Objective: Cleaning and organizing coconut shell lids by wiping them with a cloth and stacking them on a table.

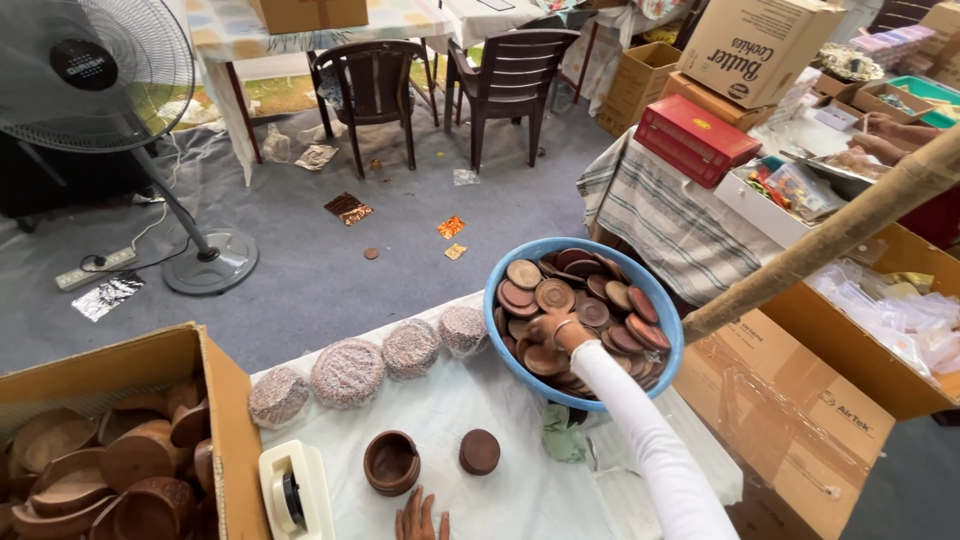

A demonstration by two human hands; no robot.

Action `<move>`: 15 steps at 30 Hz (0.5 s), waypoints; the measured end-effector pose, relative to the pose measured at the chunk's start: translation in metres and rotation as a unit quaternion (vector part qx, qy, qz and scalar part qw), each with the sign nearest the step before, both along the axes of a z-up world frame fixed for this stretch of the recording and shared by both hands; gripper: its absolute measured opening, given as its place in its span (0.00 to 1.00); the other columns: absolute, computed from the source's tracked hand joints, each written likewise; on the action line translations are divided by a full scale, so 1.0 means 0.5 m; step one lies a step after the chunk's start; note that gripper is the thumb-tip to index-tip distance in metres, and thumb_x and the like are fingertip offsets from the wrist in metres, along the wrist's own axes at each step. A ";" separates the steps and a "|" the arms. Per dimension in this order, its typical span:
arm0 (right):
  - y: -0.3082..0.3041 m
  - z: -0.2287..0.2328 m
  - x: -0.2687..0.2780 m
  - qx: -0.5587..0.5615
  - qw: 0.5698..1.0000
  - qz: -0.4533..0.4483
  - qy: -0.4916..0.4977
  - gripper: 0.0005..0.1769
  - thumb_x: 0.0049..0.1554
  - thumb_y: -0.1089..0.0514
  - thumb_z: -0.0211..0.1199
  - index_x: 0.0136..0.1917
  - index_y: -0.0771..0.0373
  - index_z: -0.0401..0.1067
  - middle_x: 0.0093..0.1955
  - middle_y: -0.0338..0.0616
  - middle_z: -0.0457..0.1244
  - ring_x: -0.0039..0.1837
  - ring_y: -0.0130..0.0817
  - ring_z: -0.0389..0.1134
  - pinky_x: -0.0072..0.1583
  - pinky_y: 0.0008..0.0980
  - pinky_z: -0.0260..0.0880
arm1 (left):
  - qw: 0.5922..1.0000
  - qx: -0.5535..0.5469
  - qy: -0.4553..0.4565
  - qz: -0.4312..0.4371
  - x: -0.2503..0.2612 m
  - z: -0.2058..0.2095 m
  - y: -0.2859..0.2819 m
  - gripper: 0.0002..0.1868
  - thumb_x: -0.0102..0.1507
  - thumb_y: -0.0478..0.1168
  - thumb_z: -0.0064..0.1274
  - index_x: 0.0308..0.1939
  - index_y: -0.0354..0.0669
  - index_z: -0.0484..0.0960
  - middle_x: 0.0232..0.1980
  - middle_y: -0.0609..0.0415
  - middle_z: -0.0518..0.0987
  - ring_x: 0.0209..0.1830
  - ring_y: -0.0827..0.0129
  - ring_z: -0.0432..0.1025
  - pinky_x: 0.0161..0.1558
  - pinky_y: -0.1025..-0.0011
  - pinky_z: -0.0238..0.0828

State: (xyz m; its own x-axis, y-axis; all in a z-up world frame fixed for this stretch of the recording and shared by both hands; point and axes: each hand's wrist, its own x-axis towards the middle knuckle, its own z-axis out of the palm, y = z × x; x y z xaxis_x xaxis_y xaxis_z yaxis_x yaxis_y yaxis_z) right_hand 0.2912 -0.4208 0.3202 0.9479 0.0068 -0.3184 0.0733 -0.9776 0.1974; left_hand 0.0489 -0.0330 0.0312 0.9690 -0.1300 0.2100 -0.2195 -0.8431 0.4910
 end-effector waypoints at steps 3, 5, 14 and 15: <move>-0.137 -0.242 0.013 -0.108 0.983 -0.142 0.045 0.25 0.55 0.46 0.66 0.66 0.43 0.76 0.72 0.46 0.62 0.72 0.55 0.62 0.64 0.64 0.65 | 1.000 -0.003 0.005 -0.001 -0.007 0.000 0.001 0.31 0.56 0.54 0.60 0.61 0.47 0.78 0.74 0.49 0.66 0.72 0.58 0.62 0.69 0.38 0.52; -0.175 -0.227 0.132 -0.192 0.961 -0.196 -0.029 0.25 0.57 0.45 0.65 0.67 0.48 0.76 0.70 0.48 0.63 0.68 0.57 0.64 0.58 0.66 0.70 | 1.000 0.009 0.027 -0.009 0.006 0.001 0.006 0.31 0.57 0.54 0.60 0.61 0.48 0.78 0.75 0.49 0.65 0.72 0.58 0.61 0.70 0.38 0.51; 0.069 -0.106 0.075 0.030 0.982 0.082 -0.166 0.47 0.42 0.50 0.77 0.73 0.32 0.63 0.64 0.51 0.56 0.66 0.54 0.57 0.59 0.50 0.65 | 0.999 0.005 0.040 -0.009 0.014 -0.004 0.004 0.30 0.58 0.55 0.58 0.61 0.49 0.78 0.75 0.49 0.65 0.73 0.58 0.60 0.71 0.37 0.48; 0.073 -0.124 0.083 0.035 0.983 0.065 -0.169 0.46 0.42 0.53 0.76 0.73 0.33 0.64 0.64 0.49 0.56 0.67 0.52 0.57 0.59 0.49 0.65 | 0.997 0.021 0.075 -0.018 0.014 -0.004 0.007 0.29 0.60 0.56 0.56 0.62 0.49 0.77 0.75 0.50 0.64 0.74 0.58 0.59 0.71 0.38 0.47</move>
